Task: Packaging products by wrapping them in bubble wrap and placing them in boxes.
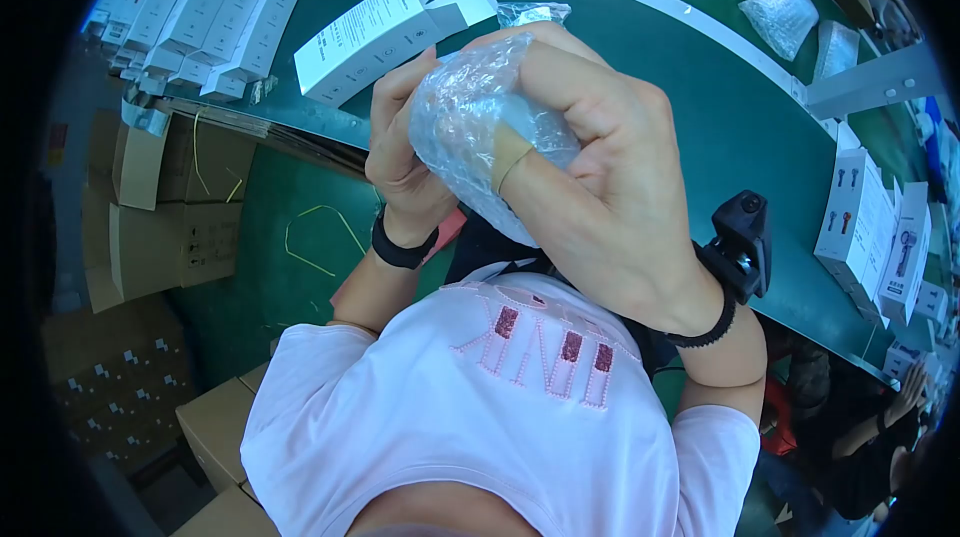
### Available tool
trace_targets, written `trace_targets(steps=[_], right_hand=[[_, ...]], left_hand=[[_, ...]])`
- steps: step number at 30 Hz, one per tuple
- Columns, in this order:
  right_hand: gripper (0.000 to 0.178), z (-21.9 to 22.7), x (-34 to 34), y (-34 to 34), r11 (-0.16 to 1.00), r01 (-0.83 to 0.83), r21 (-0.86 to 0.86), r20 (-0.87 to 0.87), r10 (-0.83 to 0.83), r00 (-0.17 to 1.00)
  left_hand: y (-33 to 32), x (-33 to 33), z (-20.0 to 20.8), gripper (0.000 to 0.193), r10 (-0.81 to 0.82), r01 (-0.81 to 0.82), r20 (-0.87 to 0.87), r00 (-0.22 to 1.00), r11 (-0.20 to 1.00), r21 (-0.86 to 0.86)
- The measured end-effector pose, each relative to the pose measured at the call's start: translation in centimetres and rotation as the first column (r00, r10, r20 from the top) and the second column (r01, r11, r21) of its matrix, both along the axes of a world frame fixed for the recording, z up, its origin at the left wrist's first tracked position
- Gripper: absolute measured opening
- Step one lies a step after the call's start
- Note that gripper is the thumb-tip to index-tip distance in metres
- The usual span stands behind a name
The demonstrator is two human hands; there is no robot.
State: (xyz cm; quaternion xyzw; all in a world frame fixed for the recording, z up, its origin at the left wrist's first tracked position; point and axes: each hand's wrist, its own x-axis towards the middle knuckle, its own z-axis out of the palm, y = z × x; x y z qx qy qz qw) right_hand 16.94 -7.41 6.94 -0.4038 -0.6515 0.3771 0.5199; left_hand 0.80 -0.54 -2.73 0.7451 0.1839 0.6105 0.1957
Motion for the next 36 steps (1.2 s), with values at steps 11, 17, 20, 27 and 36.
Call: trace_targets(steps=[11, 17, 20, 27, 36], right_hand=[[0.020, 1.1, 0.3, -0.1, 0.991, 0.127, 0.039, 0.053, -0.129, 0.990], [0.066, 2.8, 6.6, 0.1, 0.905, 0.092, 0.415, 0.068, -0.132, 0.989], [0.119, 3.7, 8.0, 1.4, 0.827, -0.127, 0.548, 0.219, 0.005, 0.976], [0.099, -0.8, 1.9, 2.2, 0.975, -0.042, 0.216, 0.070, 0.027, 0.997], [0.032, -1.1, 1.8, 2.2, 0.994, 0.106, -0.007, -0.355, -0.101, 0.930]], left_hand=[[-0.6, 0.9, 0.9, 0.059, 0.037, -0.037, 0.017, 0.999, 0.999, -0.011], [-1.0, 1.2, 1.5, 0.057, -0.043, 0.056, 0.073, 0.996, 0.983, -0.176], [-1.7, 0.3, -1.5, 0.056, -0.161, 0.226, 0.162, 0.974, 0.791, -0.568], [-2.4, 2.4, -0.3, 0.061, -0.422, 0.461, 0.187, 0.887, 0.799, -0.385], [-3.1, 3.4, 0.0, 0.058, -0.387, 0.460, 0.251, 0.887, 0.705, -0.540]])
